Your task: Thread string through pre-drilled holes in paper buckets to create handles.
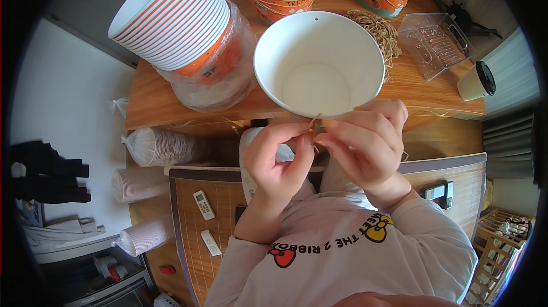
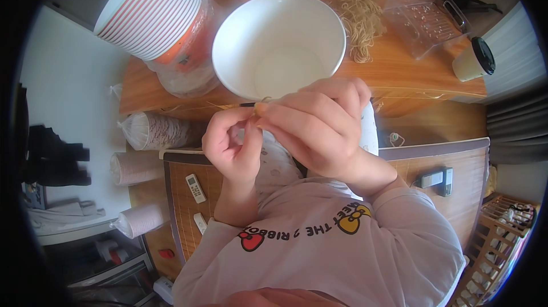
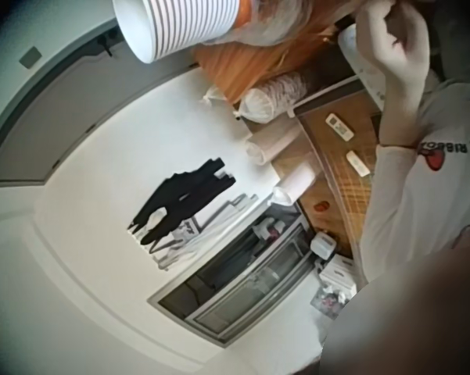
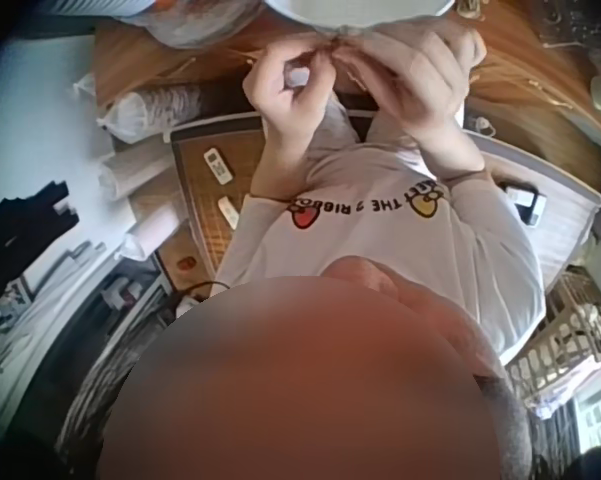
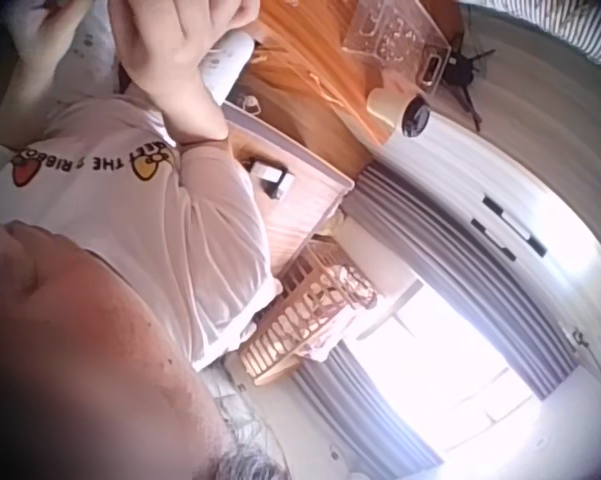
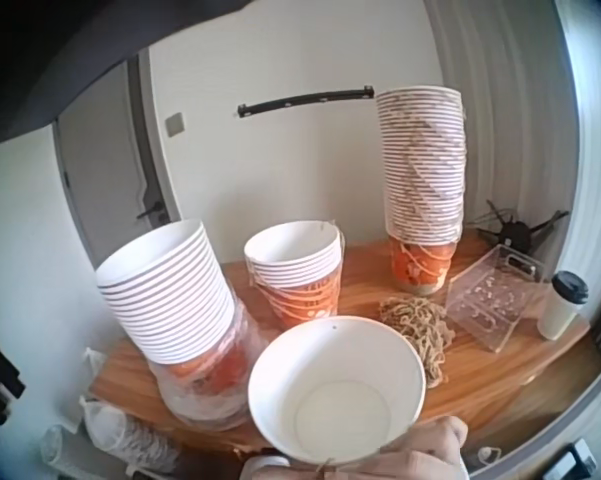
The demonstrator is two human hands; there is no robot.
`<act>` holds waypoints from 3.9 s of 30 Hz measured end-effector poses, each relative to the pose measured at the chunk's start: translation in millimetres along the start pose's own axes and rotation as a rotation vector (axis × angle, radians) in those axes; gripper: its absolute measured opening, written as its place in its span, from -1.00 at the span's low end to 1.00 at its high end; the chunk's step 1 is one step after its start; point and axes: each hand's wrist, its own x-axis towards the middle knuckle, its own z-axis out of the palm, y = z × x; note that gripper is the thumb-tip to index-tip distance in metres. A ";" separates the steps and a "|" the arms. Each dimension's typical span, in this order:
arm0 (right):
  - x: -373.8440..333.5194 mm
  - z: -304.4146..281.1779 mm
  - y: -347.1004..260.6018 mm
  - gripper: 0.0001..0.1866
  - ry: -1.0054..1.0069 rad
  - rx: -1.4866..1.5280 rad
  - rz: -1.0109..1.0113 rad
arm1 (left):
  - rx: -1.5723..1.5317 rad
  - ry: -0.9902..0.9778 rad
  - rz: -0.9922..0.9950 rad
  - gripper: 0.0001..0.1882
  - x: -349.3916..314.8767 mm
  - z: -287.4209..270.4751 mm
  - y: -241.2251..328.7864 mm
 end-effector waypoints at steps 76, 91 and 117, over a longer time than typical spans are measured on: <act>-9.8 2.0 0.0 -0.63 -0.043 -0.004 0.062 | 0.208 0.020 0.122 -0.84 -4.7 4.8 3.2; -10.8 3.8 0.3 -0.64 0.032 0.013 0.074 | 0.279 0.060 0.156 -0.81 -1.0 7.8 9.1; -21.0 11.4 6.7 -0.54 0.121 0.107 0.042 | 0.179 0.027 0.053 -0.85 -0.9 13.9 7.9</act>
